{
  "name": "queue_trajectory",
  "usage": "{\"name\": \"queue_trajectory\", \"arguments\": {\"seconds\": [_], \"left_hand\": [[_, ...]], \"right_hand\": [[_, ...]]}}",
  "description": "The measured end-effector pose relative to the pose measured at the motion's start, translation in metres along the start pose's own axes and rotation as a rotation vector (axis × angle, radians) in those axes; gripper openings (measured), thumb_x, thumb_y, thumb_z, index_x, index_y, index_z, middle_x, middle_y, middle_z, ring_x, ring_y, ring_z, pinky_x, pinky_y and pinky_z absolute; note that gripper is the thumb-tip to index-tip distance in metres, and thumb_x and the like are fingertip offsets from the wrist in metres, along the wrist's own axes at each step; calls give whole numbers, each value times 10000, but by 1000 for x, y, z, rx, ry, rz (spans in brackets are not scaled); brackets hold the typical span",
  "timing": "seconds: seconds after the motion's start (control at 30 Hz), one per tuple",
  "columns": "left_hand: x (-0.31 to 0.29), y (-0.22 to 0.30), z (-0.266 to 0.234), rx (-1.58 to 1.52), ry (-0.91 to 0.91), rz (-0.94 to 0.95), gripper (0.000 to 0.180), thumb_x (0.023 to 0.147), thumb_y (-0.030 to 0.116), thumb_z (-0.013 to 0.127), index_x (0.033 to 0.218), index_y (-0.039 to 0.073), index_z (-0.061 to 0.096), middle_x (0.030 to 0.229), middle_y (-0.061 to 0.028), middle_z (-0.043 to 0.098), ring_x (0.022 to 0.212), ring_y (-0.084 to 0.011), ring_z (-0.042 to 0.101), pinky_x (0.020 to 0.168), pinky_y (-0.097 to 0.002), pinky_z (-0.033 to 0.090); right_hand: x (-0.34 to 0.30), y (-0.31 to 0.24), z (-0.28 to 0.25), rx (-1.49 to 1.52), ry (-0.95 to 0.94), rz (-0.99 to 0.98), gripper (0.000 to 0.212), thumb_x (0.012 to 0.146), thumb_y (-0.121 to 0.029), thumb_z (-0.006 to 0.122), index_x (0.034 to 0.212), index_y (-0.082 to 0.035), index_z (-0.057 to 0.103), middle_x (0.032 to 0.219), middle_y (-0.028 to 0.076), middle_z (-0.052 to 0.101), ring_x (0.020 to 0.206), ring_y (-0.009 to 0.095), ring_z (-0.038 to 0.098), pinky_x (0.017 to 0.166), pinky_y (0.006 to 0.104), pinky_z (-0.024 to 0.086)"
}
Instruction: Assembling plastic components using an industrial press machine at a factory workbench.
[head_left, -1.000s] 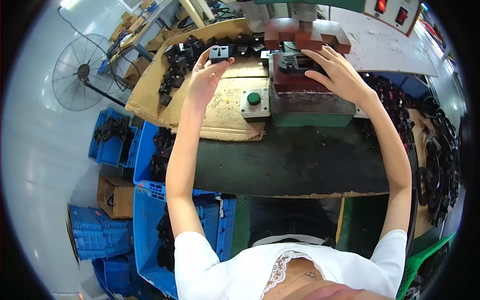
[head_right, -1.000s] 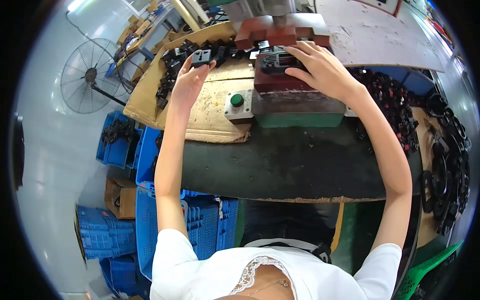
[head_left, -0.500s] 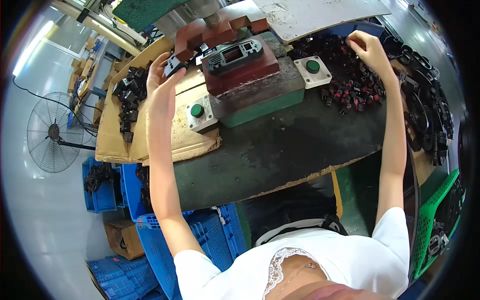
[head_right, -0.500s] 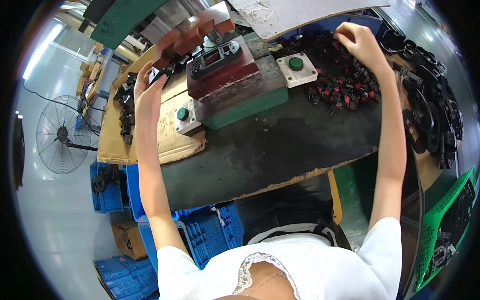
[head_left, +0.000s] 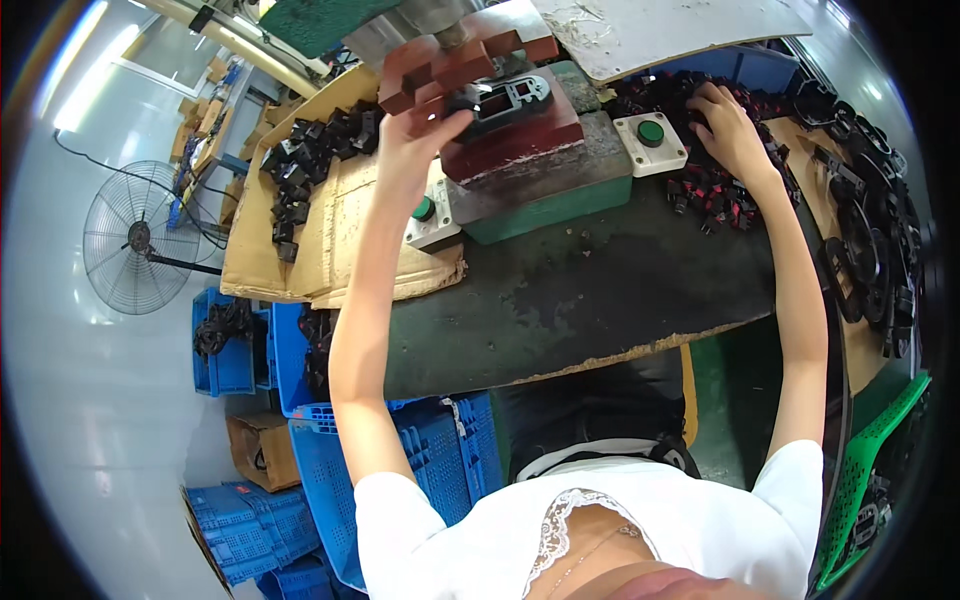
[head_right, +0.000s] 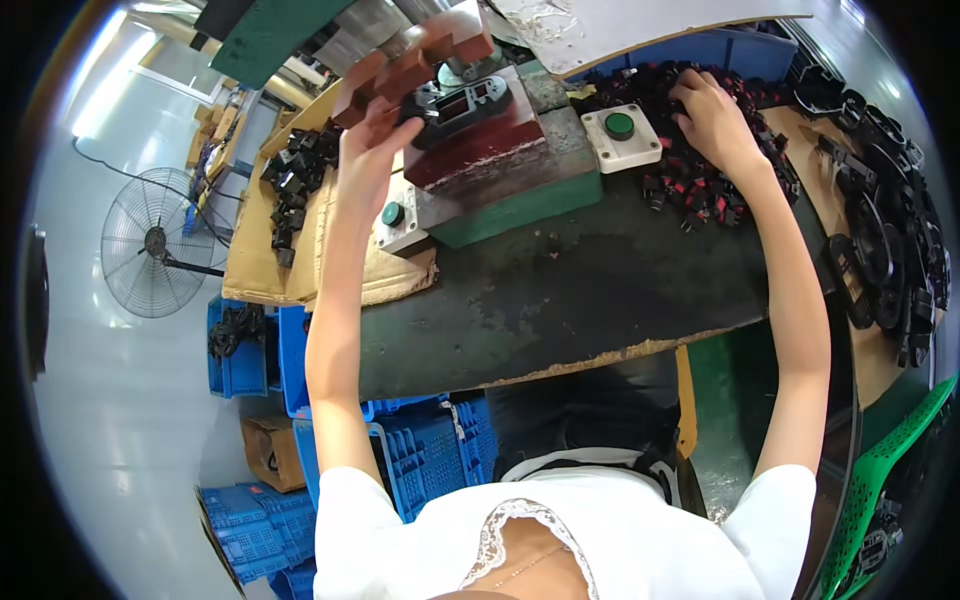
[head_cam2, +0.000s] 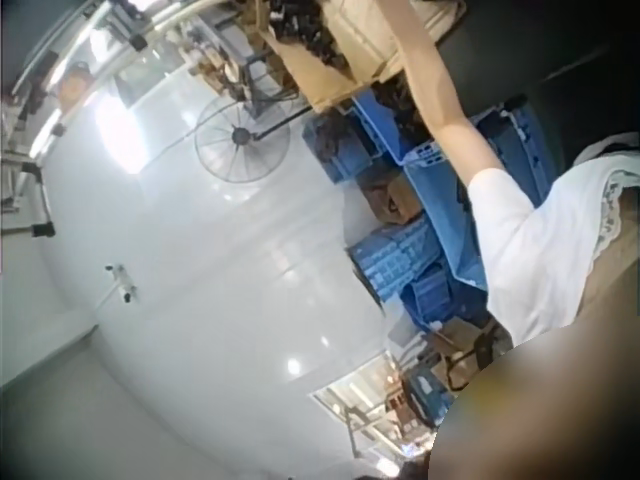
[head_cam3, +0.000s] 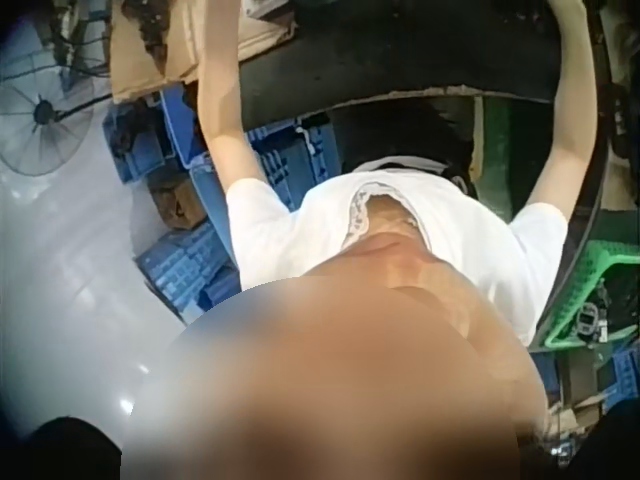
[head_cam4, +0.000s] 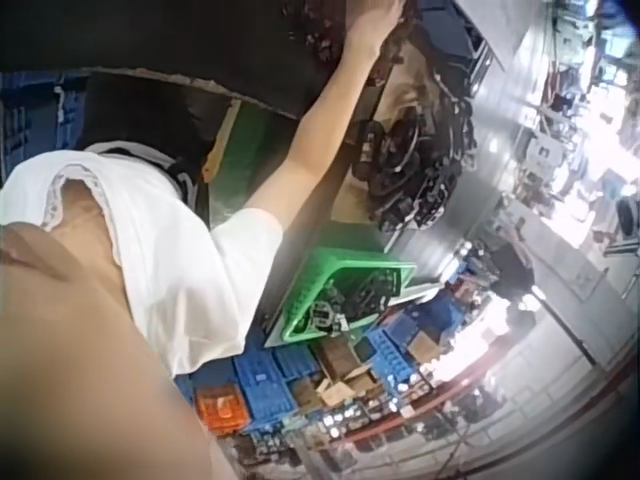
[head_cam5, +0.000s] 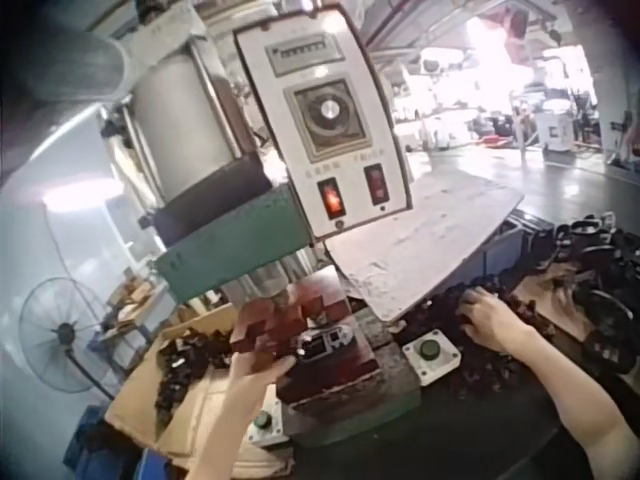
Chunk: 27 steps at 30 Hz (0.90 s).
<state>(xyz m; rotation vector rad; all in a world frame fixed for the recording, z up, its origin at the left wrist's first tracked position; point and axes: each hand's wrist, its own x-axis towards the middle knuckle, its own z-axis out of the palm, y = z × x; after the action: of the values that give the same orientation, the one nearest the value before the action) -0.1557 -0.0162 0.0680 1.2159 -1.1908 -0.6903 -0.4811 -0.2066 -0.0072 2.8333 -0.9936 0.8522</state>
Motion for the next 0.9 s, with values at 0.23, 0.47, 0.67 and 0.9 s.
{"name": "queue_trajectory", "arguments": {"seconds": [0.23, 0.47, 0.67, 0.9], "left_hand": [[16, -18, 10, 674, 28, 444, 371, 734, 163, 738, 1019, -8, 571, 951, -149, 630, 826, -254, 612, 737, -338, 457], [18, -16, 7, 793, -23, 414, 265, 753, 114, 733, 992, 48, 640, 1031, -79, 662, 933, -158, 611, 861, -294, 442], [22, -12, 5, 656, -77, 250, 301, 731, 213, 755, 980, 71, 665, 1013, -78, 666, 963, -206, 598, 889, -321, 435], [23, -11, 5, 546, -92, 157, 382, 709, 197, 766, 1044, 60, 644, 1021, -70, 656, 958, -157, 599, 867, -292, 438]], "right_hand": [[-1, -4, -6, 65, -65, 4, 245, 698, 24, 620, 933, 9, 554, 976, 143, 548, 982, 330, 518, 863, 410, 430], [0, -6, -6, 104, -97, 49, 300, 681, 32, 628, 957, -8, 520, 931, 176, 578, 889, 336, 565, 799, 389, 460], [3, 0, -12, 624, -33, 119, 302, 719, 50, 633, 985, -1, 499, 954, 94, 597, 893, 163, 588, 834, 296, 474], [4, -10, -23, 920, -50, 146, 359, 727, 72, 602, 1061, -36, 529, 1044, 0, 556, 981, 92, 532, 947, 265, 414]]}}
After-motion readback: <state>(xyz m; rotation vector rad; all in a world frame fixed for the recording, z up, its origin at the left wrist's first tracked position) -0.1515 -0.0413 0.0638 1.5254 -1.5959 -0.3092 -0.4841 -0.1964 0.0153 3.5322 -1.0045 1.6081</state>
